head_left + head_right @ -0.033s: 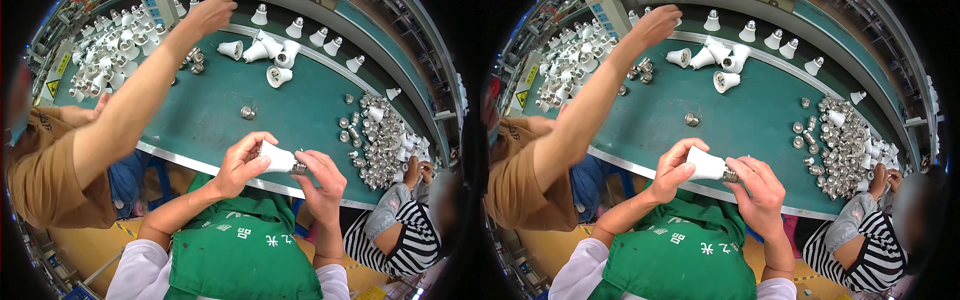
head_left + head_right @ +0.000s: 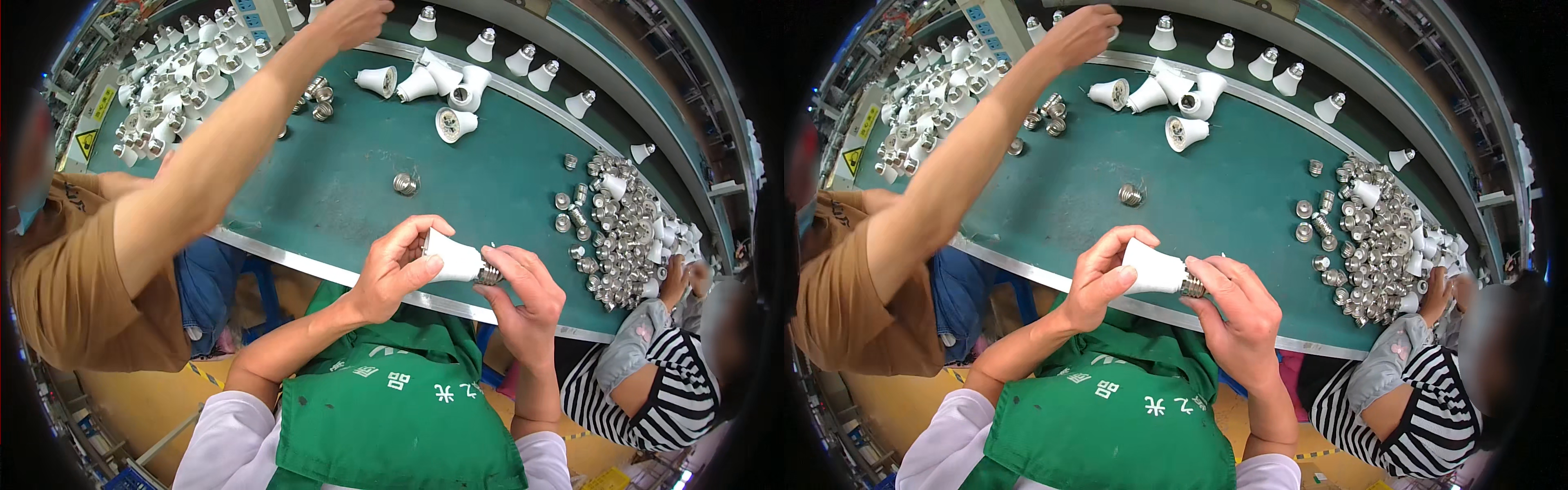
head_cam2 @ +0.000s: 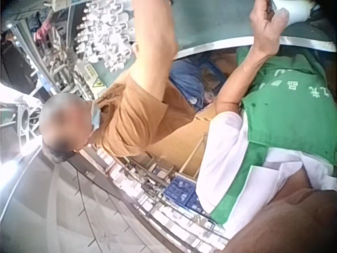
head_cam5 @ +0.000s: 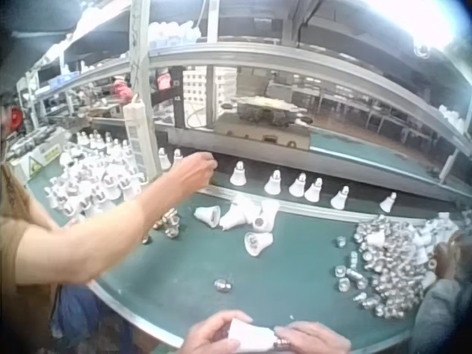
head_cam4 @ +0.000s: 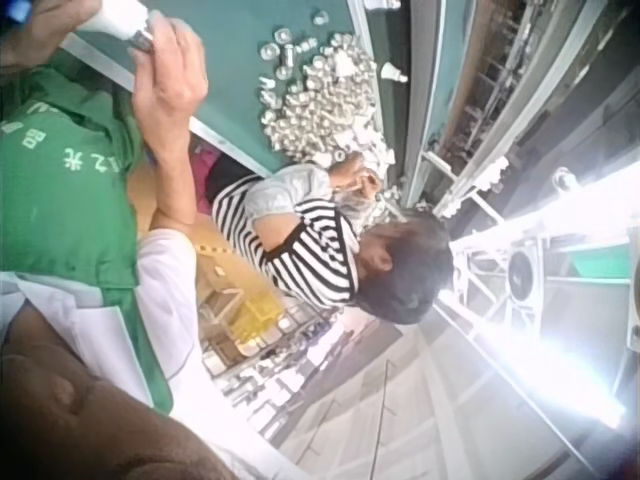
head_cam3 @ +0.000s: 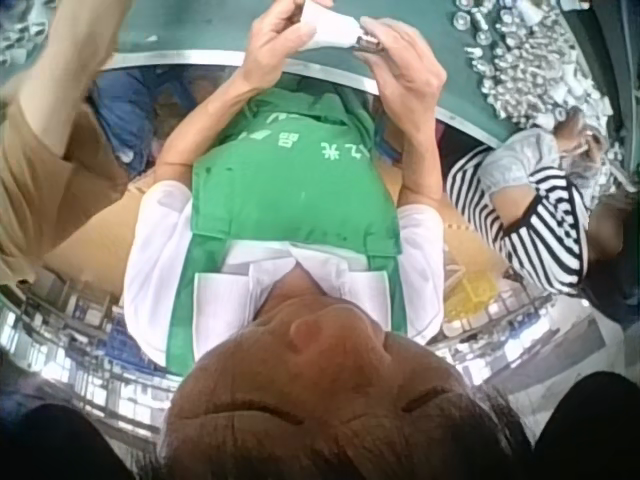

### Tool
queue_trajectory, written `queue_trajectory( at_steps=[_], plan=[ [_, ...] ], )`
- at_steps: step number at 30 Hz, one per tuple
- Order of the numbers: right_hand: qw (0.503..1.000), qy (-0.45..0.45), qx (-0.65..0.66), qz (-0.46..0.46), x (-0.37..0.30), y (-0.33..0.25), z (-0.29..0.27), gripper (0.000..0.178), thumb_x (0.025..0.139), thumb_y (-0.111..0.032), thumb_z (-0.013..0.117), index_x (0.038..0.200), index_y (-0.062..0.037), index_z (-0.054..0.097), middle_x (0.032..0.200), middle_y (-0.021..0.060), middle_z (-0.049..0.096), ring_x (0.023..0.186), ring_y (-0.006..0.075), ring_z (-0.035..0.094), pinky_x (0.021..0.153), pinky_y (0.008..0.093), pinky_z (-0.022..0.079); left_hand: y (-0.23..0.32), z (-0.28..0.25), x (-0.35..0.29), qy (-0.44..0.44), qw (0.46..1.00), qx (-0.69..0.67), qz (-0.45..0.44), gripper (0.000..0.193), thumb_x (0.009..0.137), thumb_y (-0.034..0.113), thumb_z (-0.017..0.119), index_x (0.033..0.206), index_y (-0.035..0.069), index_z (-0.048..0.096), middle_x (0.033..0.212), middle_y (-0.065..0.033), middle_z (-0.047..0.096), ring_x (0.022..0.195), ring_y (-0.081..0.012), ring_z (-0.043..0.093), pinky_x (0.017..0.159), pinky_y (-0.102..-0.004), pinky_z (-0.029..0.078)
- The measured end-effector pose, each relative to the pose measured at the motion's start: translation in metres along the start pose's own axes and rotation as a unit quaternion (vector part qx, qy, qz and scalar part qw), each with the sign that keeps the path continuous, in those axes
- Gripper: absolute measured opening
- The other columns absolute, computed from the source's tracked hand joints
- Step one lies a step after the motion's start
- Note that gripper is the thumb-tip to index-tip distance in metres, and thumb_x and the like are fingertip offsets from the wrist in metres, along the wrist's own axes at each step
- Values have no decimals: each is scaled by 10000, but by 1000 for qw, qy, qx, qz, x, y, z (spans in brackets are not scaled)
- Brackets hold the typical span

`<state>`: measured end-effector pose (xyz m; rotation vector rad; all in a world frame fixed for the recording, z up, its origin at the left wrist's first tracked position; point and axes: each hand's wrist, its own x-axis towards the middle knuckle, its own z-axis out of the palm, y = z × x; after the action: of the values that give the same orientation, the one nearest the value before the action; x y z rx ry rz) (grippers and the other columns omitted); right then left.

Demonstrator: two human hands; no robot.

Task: Assembling LED light bulbs by joining components at a factory conveyor belt.

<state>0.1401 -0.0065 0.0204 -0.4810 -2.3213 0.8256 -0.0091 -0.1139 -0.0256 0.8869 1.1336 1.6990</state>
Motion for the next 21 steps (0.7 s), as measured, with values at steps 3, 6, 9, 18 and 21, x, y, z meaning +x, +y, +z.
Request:
queue_trajectory(
  at_steps=[3,6,9,18,21],
  plan=[
    [1000,-14,4,11,0,1,-1,439,578,32,711,1002,-42,621,880,127,606,781,260,585,660,329,481,-2,1,3,1,999,-34,37,350,846,191,534,1119,-10,450,922,-52,502,820,-80,472,718,-231,401],
    [999,-25,13,32,2,1,-4,449,579,36,710,1011,-35,614,888,136,601,782,264,585,658,328,481,-2,1,5,4,999,-33,41,348,844,187,533,1123,-5,452,913,-44,497,816,-76,465,710,-226,396],
    [999,-37,-2,29,0,1,-7,450,585,37,709,1019,-32,611,891,141,595,772,258,586,645,319,482,-4,0,2,-11,999,-42,24,345,843,189,532,1122,0,455,903,-37,493,811,-73,464,715,-228,393],
    [993,-76,79,49,-3,5,-9,398,573,30,724,951,-5,605,851,111,616,724,201,598,614,288,488,-5,2,0,-36,998,-42,-15,284,841,187,513,1070,25,471,889,-12,470,791,-62,442,699,-225,376],
    [994,-65,93,4,-6,10,-6,395,569,0,744,935,0,597,841,116,619,722,204,599,615,280,491,-9,9,3,-21,999,-18,-35,334,808,330,479,968,37,488,864,-38,486,812,-92,441,731,-250,358]
  ],
)
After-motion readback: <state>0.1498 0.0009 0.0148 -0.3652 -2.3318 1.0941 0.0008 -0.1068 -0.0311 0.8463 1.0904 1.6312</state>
